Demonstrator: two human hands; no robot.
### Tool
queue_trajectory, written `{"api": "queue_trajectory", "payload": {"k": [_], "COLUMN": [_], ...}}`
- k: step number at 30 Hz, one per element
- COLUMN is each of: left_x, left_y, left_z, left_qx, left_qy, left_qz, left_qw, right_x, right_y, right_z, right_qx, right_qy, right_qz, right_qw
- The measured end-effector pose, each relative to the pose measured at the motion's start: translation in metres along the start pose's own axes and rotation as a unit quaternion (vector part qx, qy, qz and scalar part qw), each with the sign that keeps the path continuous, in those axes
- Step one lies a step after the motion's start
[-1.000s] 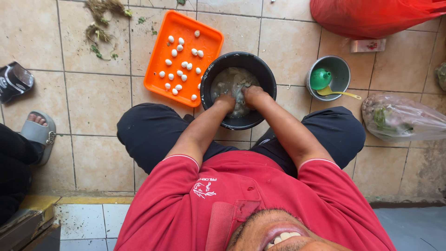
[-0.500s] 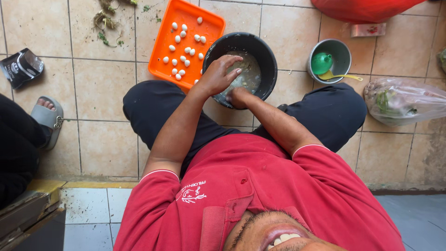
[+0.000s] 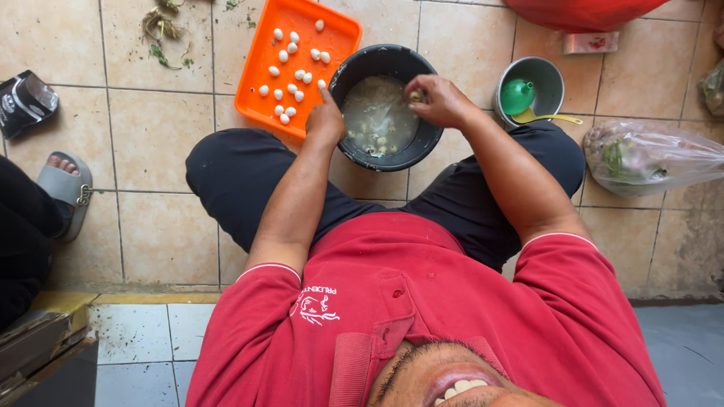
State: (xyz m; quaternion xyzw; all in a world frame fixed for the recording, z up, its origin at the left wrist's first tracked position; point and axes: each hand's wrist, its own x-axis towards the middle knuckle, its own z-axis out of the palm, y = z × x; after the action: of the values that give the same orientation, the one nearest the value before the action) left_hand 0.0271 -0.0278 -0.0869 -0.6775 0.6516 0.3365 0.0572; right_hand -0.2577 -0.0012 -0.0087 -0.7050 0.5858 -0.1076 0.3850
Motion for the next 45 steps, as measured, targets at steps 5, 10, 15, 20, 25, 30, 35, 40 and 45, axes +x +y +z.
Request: {"api": "queue_trajectory", "payload": {"k": [5, 10, 15, 20, 25, 30, 35, 40, 45], "left_x": [0.024, 0.045, 0.043, 0.002, -0.032, -0.042, -0.036, -0.052, -0.070], "left_y": [0.004, 0.013, 0.035, 0.067, 0.075, 0.073, 0.069, 0.080, 0.091], "left_z": [0.019, 0.001, -0.025, -0.043, -0.065, -0.076, -0.080, -0.074, -0.069], "left_qx": [-0.015, -0.019, 0.004, -0.080, -0.250, -0.319, -0.374, -0.574, -0.518], "left_qy": [-0.011, 0.058, 0.058, 0.262, 0.231, 0.212, 0.251, 0.017, 0.121], "left_qz": [-0.017, 0.034, 0.051, 0.246, 0.368, 0.314, 0.316, 0.372, 0.413], "left_qw": [1.000, 0.998, 0.997, 0.930, 0.865, 0.869, 0.835, 0.729, 0.740], "right_x": [-0.007, 0.007, 0.008, 0.026, 0.031, 0.041, 0.039, 0.004, -0.009], "right_y": [0.029, 0.034, 0.019, 0.007, 0.012, 0.002, -0.025, -0.058, -0.076], "right_z": [0.017, 0.030, 0.027, 0.081, 0.143, 0.111, 0.013, -0.029, -0.029], "right_qx": [-0.085, -0.103, -0.157, 0.012, -0.061, -0.016, 0.350, 0.508, 0.466], "right_qy": [0.028, -0.010, 0.155, 0.143, -0.145, -0.179, 0.015, 0.051, 0.103], "right_qz": [0.069, 0.071, 0.027, -0.042, -0.055, -0.101, -0.139, -0.121, -0.142], "right_qw": [0.994, 0.992, 0.975, 0.989, 0.986, 0.979, 0.926, 0.851, 0.867]}}
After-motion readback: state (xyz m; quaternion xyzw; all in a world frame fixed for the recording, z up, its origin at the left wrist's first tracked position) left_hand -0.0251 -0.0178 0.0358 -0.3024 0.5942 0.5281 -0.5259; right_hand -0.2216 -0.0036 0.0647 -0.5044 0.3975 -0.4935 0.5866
